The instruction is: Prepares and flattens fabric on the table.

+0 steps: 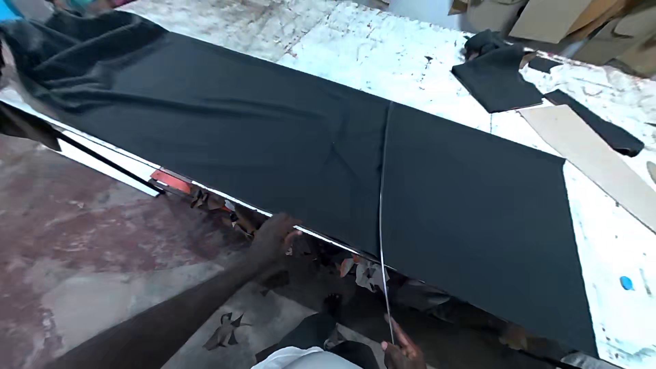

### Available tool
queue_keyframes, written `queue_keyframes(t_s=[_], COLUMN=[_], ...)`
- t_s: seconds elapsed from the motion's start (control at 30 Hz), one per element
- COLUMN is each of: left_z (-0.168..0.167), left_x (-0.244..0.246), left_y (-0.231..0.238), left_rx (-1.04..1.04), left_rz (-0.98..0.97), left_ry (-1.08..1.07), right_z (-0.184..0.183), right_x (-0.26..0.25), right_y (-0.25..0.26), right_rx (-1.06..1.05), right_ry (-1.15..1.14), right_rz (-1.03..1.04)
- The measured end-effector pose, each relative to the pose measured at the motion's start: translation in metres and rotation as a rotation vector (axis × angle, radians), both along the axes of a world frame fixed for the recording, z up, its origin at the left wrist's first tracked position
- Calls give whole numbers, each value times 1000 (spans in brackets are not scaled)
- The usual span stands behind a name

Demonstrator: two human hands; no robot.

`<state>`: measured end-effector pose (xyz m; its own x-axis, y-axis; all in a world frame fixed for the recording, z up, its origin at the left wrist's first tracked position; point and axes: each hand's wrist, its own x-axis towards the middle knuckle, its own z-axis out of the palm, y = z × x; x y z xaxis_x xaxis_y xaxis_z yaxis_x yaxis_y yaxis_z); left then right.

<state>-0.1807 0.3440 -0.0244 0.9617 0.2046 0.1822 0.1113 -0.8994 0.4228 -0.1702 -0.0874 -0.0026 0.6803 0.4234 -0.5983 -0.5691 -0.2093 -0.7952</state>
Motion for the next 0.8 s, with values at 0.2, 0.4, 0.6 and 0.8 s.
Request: queue_keyframes(t_s=[0.2,0.4,0.6,0.8], left_z=[-5,-2,-3,16], left_x=[-15,-26,-17,-21], left_y=[87,148,188,194], left_rx=[101,224,223,264], left_rz=[36,-127,-233,-214], left_ry=[-8,81,186,406], right_z=[0,7,-11,0], right_x=[-31,-101,-159,-164], right_y=[43,33,18,32], right_rx=[7,-199,-537,-610], right_ry=[-53,-393,-452,-526], right_rz=[-106,-374,-489,-463])
